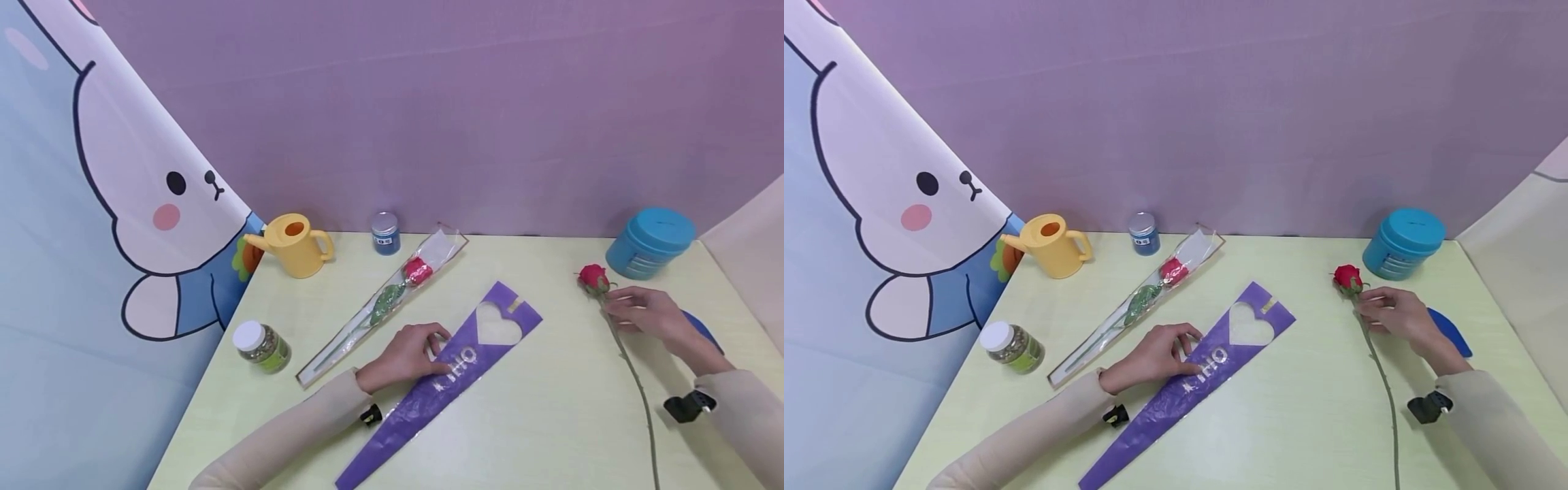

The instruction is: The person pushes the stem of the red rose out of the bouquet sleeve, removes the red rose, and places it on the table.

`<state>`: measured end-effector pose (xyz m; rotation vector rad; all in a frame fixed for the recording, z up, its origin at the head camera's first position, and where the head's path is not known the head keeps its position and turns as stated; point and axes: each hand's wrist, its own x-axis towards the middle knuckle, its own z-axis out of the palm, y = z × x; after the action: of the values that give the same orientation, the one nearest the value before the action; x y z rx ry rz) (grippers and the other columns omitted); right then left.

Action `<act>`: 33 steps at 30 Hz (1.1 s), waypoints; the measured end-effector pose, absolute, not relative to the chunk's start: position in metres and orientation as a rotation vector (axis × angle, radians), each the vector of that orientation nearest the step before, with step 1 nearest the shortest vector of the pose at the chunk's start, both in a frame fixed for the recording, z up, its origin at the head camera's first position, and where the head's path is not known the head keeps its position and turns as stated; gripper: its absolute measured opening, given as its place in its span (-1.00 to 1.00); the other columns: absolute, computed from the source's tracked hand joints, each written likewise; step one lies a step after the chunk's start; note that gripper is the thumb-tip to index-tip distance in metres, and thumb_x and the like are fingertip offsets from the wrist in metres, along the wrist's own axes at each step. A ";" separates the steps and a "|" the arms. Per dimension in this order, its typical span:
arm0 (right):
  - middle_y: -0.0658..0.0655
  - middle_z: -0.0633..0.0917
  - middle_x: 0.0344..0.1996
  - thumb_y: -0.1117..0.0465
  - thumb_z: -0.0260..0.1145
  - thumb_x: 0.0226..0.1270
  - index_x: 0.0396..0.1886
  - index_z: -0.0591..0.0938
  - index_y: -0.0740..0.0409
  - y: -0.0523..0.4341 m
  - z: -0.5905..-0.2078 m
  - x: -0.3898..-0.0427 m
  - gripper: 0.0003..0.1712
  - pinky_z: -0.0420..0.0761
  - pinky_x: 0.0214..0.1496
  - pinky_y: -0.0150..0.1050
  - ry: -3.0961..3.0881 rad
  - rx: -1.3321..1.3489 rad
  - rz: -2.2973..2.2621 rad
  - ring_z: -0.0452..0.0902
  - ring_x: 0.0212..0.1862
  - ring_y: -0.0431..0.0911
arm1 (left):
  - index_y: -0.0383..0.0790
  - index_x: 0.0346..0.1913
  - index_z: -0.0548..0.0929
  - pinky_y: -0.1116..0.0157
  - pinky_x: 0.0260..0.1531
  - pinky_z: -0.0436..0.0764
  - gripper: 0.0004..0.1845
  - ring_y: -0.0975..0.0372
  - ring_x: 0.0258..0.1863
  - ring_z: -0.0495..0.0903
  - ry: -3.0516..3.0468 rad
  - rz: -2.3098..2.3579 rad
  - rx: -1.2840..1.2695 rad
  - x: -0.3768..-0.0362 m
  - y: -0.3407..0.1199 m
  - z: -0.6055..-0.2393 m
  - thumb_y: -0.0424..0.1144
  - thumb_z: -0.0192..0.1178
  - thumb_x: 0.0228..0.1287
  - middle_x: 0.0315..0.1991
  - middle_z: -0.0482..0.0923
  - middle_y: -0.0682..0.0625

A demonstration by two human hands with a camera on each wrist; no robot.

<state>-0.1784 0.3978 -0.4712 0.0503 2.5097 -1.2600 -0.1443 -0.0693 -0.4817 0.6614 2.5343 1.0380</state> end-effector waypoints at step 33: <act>0.50 0.71 0.07 0.28 0.32 0.51 0.26 0.56 0.40 0.212 -0.417 -0.185 -0.58 0.82 -0.08 -0.11 2.483 -0.366 -1.434 0.79 -0.04 0.10 | -0.14 0.36 0.54 -0.04 0.16 0.69 -0.33 -0.11 0.16 0.68 2.709 1.263 0.391 -0.177 -0.150 -0.443 -0.18 0.55 0.19 0.21 0.67 -0.22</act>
<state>-0.1848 0.2117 -0.4170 -0.3659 2.4829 -1.4338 -0.1774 -0.1496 -0.4426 0.3915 2.7087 1.2632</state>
